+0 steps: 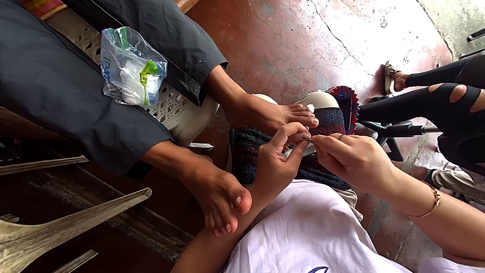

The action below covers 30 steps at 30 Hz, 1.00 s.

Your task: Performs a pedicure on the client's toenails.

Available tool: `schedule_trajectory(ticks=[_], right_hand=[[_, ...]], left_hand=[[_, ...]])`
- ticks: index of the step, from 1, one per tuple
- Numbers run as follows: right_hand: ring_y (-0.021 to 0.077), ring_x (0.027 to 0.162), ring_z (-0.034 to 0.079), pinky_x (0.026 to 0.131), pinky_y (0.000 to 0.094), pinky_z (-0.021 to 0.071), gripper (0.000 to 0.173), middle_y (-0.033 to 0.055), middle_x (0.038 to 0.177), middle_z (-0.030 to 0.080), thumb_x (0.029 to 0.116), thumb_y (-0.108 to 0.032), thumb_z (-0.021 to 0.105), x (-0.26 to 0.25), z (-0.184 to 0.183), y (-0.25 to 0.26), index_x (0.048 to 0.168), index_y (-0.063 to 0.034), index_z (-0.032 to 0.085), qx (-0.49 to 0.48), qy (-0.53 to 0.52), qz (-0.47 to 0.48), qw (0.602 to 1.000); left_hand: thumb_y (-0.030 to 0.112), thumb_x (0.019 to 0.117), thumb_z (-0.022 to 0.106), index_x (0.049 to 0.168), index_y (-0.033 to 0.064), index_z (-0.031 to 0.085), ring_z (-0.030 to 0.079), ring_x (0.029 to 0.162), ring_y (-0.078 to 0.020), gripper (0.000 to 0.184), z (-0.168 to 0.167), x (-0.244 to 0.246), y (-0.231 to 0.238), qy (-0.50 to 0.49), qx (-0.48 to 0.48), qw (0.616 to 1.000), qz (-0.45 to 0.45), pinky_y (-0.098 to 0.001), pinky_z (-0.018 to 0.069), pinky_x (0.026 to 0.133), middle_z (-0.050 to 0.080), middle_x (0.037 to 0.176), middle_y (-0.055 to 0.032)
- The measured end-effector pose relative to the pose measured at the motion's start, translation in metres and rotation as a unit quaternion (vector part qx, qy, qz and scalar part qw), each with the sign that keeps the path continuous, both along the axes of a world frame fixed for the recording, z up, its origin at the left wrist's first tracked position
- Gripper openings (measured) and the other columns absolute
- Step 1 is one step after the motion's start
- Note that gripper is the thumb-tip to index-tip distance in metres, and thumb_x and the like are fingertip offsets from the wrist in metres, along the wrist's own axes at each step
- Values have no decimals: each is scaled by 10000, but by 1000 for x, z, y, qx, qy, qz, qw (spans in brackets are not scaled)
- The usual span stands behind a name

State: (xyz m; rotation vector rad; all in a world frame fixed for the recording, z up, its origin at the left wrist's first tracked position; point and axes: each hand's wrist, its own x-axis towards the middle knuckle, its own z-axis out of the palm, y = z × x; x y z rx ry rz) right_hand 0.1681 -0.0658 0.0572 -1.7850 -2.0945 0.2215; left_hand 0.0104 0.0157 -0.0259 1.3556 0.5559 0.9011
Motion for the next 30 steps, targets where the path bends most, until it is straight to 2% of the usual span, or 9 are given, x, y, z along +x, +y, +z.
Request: schedule_trajectory(ticks=[2, 4, 7, 11, 20, 25, 30], right_hand=[[29, 557, 514, 497, 190, 413, 212, -12, 669, 607, 992, -110, 539, -1, 9, 1, 1024, -40, 737, -56, 58, -47, 996], [-47, 571, 543, 517, 127, 460, 225, -59, 704, 640, 1004, -153, 535, -2, 18, 2, 1056, -77, 740, -121, 103, -85, 984], [-69, 541, 556, 488, 109, 478, 234, -84, 695, 646, 1015, -173, 526, -6, 26, 6, 1051, -101, 746, -170, 126, -117, 970], [-62, 536, 559, 490, 128, 478, 247, -100, 677, 643, 1015, -189, 507, -12, 34, 12, 1024, -141, 749, -209, 79, -133, 966], [3, 505, 480, 449, 178, 381, 225, -59, 613, 555, 980, -144, 522, -19, 33, 13, 962, -94, 741, -157, 3, -110, 982], [143, 468, 508, 415, 293, 364, 228, 24, 569, 534, 977, -89, 524, -23, 25, 8, 949, -24, 741, -79, -68, -71, 992], [224, 462, 552, 400, 336, 379, 230, 80, 572, 560, 963, -58, 526, -26, 16, 3, 1004, 31, 734, -36, -142, -44, 988]], left_hand=[[10, 925, 681, 1224, 32, 642, 699, 946, -92, 302, 0, 0, 0, -4, -2, 1000, -3, -247, 593, 797, 735, 1063, -26], [8, 927, 680, 1227, 32, 639, 700, 958, -96, 303, 1, -1, 0, -6, -5, 1000, -8, -256, 598, 817, 731, 1067, -28], [8, 921, 692, 1221, 33, 644, 696, 946, -90, 304, 0, 0, 0, -4, 0, 1000, -5, -247, 588, 801, 735, 1064, -26], [6, 928, 684, 1233, 32, 640, 699, 957, -90, 309, 0, -1, 0, 2, 0, 1000, -6, -247, 594, 815, 736, 1070, -22], [11, 927, 686, 1217, 24, 643, 693, 932, -81, 294, -1, 0, 0, 4, 10, 1000, 1, -239, 586, 788, 734, 1049, -21], [12, 927, 682, 1224, 30, 641, 694, 934, -82, 300, -1, 0, 0, 4, 8, 1000, 0, -236, 584, 787, 734, 1054, -22], [9, 925, 681, 1226, 26, 638, 699, 937, -90, 304, -1, 0, 0, 3, 9, 1000, 2, -242, 589, 796, 734, 1055, -30]])
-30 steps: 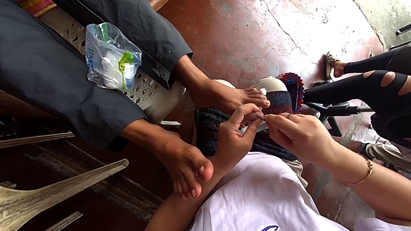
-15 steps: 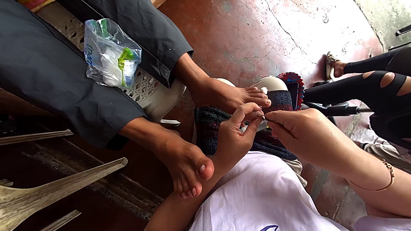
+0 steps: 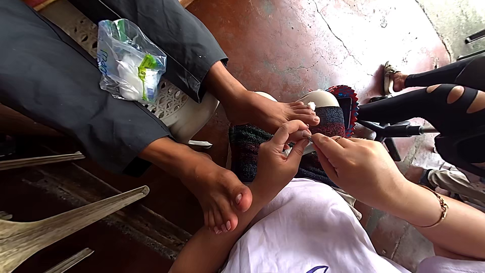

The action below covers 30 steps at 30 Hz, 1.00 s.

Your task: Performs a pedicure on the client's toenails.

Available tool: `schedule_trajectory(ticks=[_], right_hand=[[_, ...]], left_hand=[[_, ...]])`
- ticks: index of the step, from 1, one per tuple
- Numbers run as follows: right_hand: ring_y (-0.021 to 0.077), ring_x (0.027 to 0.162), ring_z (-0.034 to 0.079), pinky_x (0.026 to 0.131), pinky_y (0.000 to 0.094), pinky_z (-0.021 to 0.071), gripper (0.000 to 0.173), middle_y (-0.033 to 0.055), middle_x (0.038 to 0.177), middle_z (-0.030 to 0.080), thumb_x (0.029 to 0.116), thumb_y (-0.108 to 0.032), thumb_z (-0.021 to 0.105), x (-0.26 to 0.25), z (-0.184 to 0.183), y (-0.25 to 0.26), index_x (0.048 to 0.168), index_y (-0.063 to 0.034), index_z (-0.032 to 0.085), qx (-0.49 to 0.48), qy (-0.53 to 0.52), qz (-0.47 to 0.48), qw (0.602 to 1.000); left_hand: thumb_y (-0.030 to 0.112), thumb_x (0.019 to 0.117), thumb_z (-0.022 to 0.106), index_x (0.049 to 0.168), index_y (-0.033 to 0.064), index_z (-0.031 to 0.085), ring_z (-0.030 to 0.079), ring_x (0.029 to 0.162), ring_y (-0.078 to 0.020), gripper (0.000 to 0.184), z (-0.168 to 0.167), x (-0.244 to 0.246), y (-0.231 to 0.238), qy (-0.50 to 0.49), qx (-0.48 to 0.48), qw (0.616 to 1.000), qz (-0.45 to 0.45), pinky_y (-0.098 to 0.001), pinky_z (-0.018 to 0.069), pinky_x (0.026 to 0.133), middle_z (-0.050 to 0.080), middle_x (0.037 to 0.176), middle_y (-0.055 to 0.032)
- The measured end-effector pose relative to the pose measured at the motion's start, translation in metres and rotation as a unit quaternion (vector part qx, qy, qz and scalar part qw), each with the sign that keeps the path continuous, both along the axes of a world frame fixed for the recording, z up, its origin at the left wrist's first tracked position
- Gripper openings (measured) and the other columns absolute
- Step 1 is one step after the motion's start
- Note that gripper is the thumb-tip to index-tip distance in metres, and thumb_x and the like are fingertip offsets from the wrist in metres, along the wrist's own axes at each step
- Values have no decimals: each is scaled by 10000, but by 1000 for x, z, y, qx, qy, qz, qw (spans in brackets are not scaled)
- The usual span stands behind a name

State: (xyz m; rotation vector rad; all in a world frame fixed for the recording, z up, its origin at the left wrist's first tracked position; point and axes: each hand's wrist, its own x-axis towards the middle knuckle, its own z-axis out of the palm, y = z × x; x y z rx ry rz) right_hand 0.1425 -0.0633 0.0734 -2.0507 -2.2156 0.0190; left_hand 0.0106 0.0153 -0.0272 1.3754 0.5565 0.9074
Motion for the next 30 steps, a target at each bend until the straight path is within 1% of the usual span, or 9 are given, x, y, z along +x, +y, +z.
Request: schedule_trajectory(ticks=[4, 8, 15, 18, 20, 22, 23, 26, 30], right_hand=[[239, 456, 548, 392, 346, 369, 228, 86, 568, 545, 976, -61, 516, 1, -5, -3, 1010, 38, 718, 13, -26, 15, 999], [238, 449, 540, 389, 342, 363, 228, 84, 557, 539, 974, -54, 515, 4, -6, -2, 1010, 44, 717, 14, -23, 24, 999], [222, 438, 522, 386, 338, 351, 219, 60, 532, 502, 993, -73, 510, 9, -4, 1, 978, 14, 711, 3, 17, 29, 999], [183, 455, 523, 405, 317, 365, 219, 40, 549, 518, 1008, -103, 514, 11, -2, 3, 956, -18, 709, -5, 68, 13, 998], [99, 510, 542, 454, 252, 413, 240, 3, 609, 576, 1018, -141, 514, 15, 2, 4, 987, -50, 733, -37, 129, -20, 991], [-19, 552, 564, 500, 149, 474, 259, -62, 678, 628, 1040, -181, 491, 17, 10, 6, 1021, -101, 737, -110, 193, -65, 973], [-46, 548, 573, 497, 129, 489, 257, -80, 686, 643, 1047, -189, 492, 18, 13, 8, 1020, -115, 736, -140, 222, -85, 961], [-49, 520, 572, 472, 137, 486, 239, -96, 648, 631, 1044, -190, 502, 13, 22, 14, 975, -145, 727, -198, 235, -126, 943], [-20, 522, 567, 481, 171, 481, 226, -79, 617, 590, 1032, -160, 511, 5, 29, 20, 905, -146, 697, -219, 180, -126, 951]], left_hand=[[11, 925, 683, 1218, 19, 641, 693, 928, -85, 296, 0, 0, 0, -1, 4, 1000, 2, -240, 586, 792, 734, 1047, -27], [16, 925, 686, 1217, 22, 642, 691, 928, -82, 296, -1, 0, 0, 2, 8, 1000, 3, -234, 580, 781, 736, 1050, -24], [8, 924, 683, 1220, 14, 640, 690, 927, -81, 299, -1, 0, 0, -2, 8, 1000, 3, -234, 583, 791, 733, 1047, -28], [13, 926, 682, 1222, 16, 636, 693, 927, -74, 300, 0, 0, 0, 1, 8, 1000, 2, -227, 580, 782, 739, 1055, -26], [11, 926, 681, 1225, 21, 639, 689, 926, -73, 301, 0, 0, 0, 2, 5, 1000, 2, -224, 579, 778, 735, 1055, -23], [12, 928, 683, 1225, 18, 635, 692, 941, -77, 301, 0, 0, 0, 0, 5, 1000, -1, -228, 582, 791, 736, 1061, -25], [10, 927, 685, 1224, 15, 634, 693, 946, -80, 301, 1, 0, 0, -2, 6, 1000, -2, -230, 581, 796, 737, 1063, -27], [8, 928, 687, 1223, 11, 636, 696, 952, -86, 300, 0, 0, 0, -1, 8, 1000, -1, -235, 584, 803, 736, 1072, -36], [9, 928, 688, 1221, 17, 640, 692, 932, -81, 298, -1, -1, 0, 4, 5, 1000, -2, -231, 584, 786, 732, 1059, -32]])
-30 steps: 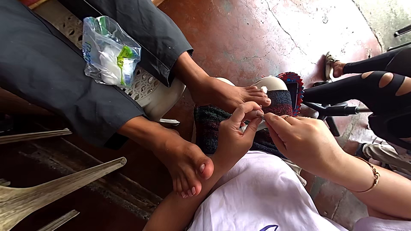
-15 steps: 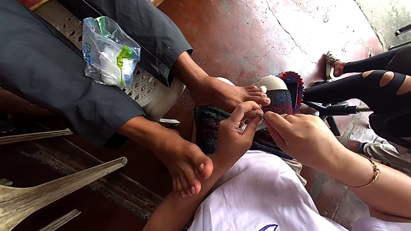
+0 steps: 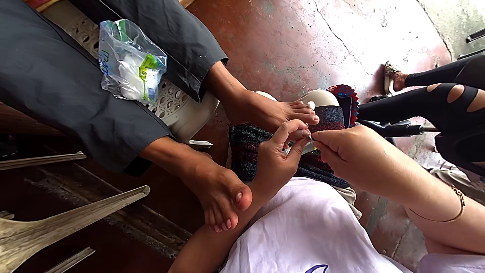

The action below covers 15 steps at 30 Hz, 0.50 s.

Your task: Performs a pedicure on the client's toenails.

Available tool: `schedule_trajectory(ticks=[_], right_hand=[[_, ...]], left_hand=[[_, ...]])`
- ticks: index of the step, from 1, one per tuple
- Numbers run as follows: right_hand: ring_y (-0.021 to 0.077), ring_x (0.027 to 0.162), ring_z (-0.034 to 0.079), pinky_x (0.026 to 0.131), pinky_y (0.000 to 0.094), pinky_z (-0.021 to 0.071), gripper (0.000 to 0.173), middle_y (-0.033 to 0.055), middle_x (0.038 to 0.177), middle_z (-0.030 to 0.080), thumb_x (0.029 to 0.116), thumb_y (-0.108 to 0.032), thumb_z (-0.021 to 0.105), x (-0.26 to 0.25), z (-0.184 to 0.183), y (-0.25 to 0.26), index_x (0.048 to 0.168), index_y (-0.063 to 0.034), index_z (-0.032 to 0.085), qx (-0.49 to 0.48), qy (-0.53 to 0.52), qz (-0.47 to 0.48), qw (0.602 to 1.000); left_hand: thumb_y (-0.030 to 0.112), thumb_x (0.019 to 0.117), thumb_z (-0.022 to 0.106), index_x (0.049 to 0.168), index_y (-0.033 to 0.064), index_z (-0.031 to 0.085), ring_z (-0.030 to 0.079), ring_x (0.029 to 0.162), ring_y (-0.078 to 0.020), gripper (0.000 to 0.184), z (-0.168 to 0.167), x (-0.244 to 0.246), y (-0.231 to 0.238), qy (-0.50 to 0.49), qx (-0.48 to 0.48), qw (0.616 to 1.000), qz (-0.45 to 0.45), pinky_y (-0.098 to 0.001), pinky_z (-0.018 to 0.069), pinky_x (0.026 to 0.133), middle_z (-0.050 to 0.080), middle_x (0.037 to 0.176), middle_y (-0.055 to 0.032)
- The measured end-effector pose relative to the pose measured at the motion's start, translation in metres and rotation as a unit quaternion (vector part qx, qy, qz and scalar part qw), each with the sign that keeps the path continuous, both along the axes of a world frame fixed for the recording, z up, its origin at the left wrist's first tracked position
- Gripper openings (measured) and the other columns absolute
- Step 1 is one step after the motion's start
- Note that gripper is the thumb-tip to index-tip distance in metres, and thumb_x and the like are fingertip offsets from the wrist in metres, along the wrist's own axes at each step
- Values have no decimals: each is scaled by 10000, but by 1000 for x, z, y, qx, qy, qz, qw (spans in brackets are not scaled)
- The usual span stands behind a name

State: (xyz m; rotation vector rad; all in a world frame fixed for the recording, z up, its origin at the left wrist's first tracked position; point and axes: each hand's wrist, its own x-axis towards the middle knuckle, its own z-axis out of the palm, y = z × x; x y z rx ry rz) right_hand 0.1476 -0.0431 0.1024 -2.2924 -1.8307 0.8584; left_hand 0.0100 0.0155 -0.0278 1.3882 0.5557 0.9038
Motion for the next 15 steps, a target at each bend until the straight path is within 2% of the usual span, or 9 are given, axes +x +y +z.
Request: schedule_trajectory(ticks=[4, 6, 11, 15], right_hand=[[-5, 500, 522, 450, 184, 427, 216, -73, 588, 539, 1007, -145, 527, -3, -1, 0, 854, -140, 680, 29, -42, 28, 998], [33, 490, 487, 436, 214, 385, 206, -53, 578, 503, 989, -127, 530, -3, -4, -1, 861, -112, 690, 61, -69, 51, 994], [146, 475, 520, 417, 299, 373, 203, 9, 561, 496, 973, -96, 523, -4, -10, -5, 879, -54, 699, 113, -132, 107, 979], [190, 444, 522, 390, 321, 352, 196, 39, 537, 483, 961, -76, 513, -6, -16, -8, 852, -22, 667, 144, -176, 145, 963]], left_hand=[[13, 928, 686, 1225, 22, 639, 692, 933, -82, 301, 1, 0, 0, 2, -4, 1000, -2, -231, 584, 786, 732, 1057, -28], [16, 929, 687, 1229, 24, 637, 693, 933, -78, 304, 1, 0, 0, 3, -6, 1000, -3, -228, 583, 786, 735, 1059, -24], [2, 927, 683, 1234, 16, 634, 697, 947, -84, 312, 1, 1, 0, -7, -10, 1000, -3, -237, 589, 803, 735, 1063, -29], [9, 931, 684, 1232, 17, 635, 697, 952, -88, 305, 0, 1, 0, -7, -11, 1000, -5, -242, 590, 812, 735, 1064, -31]])
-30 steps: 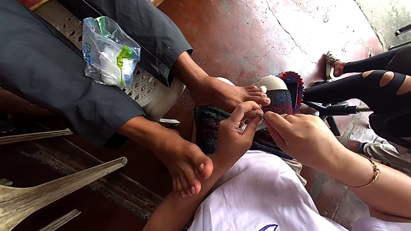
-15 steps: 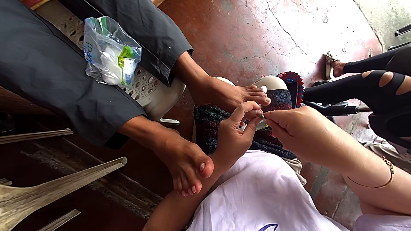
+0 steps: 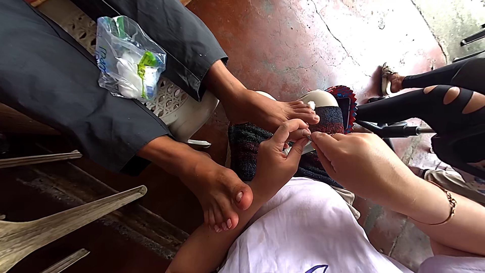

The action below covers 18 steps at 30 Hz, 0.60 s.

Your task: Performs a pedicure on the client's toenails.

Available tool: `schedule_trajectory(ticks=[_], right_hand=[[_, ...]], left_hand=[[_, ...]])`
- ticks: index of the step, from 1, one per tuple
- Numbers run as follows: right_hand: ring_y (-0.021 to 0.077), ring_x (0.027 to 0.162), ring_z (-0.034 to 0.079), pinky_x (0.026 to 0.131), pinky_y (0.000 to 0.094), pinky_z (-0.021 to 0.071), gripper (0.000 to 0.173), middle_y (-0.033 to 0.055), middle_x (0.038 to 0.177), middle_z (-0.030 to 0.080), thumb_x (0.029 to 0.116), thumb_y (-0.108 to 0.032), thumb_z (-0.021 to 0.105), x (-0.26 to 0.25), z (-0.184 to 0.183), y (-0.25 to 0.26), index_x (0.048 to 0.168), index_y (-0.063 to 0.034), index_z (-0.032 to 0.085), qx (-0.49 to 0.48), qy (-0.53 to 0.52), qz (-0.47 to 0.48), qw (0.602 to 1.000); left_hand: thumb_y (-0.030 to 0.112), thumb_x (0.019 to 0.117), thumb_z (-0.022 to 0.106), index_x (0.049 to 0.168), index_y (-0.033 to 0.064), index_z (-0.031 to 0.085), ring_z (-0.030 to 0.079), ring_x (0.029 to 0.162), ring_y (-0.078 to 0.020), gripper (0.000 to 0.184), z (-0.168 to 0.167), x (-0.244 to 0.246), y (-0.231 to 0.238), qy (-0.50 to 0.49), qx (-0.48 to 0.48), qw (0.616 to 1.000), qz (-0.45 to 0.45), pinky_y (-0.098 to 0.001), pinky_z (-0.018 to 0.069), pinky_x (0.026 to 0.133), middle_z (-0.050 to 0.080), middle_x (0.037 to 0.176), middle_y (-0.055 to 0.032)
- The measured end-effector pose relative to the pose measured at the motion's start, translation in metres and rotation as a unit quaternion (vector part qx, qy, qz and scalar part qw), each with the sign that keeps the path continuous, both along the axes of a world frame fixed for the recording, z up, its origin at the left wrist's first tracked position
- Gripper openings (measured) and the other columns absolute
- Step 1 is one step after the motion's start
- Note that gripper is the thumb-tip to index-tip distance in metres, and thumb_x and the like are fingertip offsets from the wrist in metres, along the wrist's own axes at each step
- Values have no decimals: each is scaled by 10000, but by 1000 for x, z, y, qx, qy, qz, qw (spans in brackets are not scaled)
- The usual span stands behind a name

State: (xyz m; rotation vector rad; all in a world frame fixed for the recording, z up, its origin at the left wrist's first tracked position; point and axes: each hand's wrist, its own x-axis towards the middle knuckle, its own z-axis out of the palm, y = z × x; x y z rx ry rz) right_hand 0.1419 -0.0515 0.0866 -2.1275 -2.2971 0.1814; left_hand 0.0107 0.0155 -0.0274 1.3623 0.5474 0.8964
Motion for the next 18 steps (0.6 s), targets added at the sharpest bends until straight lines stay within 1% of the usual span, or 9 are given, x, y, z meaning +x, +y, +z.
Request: schedule_trajectory(ticks=[5, 9, 10, 11, 12, 13, 14, 16, 18], right_hand=[[212, 431, 520, 374, 330, 345, 213, 58, 539, 491, 962, -64, 507, -2, -5, -3, 914, 21, 696, 23, -24, 6, 999], [215, 443, 535, 383, 340, 367, 217, 59, 545, 500, 969, -75, 504, 0, -8, -3, 903, 7, 693, 18, -1, -4, 1000], [193, 448, 530, 390, 332, 375, 216, 40, 545, 498, 977, -95, 505, 4, -6, -1, 887, -17, 685, 7, 34, -10, 999], [133, 460, 516, 405, 297, 385, 217, -1, 557, 507, 987, -133, 512, 11, -3, 2, 885, -61, 689, -9, 92, -23, 995], [36, 488, 497, 430, 216, 396, 211, -63, 589, 531, 994, -172, 525, 19, 1, 4, 899, -111, 703, -24, 170, -44, 984], [-37, 503, 497, 439, 141, 412, 194, -99, 616, 558, 997, -175, 546, 26, 4, 7, 914, -121, 713, -22, 262, -67, 963], [-49, 511, 520, 444, 116, 441, 176, -93, 639, 586, 1011, -148, 560, 28, 5, 11, 942, -87, 710, -1, 358, -86, 930], [6, 508, 561, 442, 152, 500, 155, -39, 679, 612, 1059, -101, 522, 19, 2, 20, 1027, -24, 652, 56, 537, -103, 836], [45, 484, 574, 425, 197, 522, 179, -7, 678, 627, 1091, -130, 465, 6, -8, 34, 1072, -38, 618, 69, 652, -107, 747]], left_hand=[[22, 931, 684, 1217, 27, 640, 693, 936, -76, 290, 0, 0, 0, 9, 12, 1000, 7, -223, 578, 766, 738, 1055, -23], [13, 932, 681, 1220, 21, 637, 697, 955, -85, 291, 0, 0, 0, 7, 12, 1000, 4, -235, 586, 795, 737, 1069, -28], [11, 931, 681, 1218, 21, 639, 697, 949, -85, 291, 0, 0, 0, 3, 10, 1000, 4, -236, 587, 795, 737, 1067, -29], [6, 930, 682, 1218, 20, 638, 699, 948, -86, 292, 1, -1, 0, -5, 3, 1000, 2, -238, 590, 800, 735, 1073, -32], [3, 931, 684, 1225, 23, 632, 700, 954, -86, 299, 3, -2, 1, -14, -7, 1000, -4, -240, 592, 809, 733, 1087, -34], [-2, 928, 685, 1226, 25, 628, 698, 950, -85, 304, 5, -2, 1, -23, -18, 1000, -8, -238, 591, 806, 729, 1084, -31], [-12, 921, 682, 1225, 31, 627, 696, 944, -81, 312, 6, -2, 2, -30, -29, 999, -10, -234, 591, 803, 726, 1078, -24], [-10, 921, 679, 1220, 49, 632, 694, 939, -75, 308, 6, -2, 2, -35, -46, 998, -10, -229, 586, 798, 729, 1076, -12], [31, 934, 680, 1230, 82, 645, 690, 942, -52, 302, 7, -4, 1, -30, -66, 997, -10, -221, 587, 820, 726, 1070, 22]])
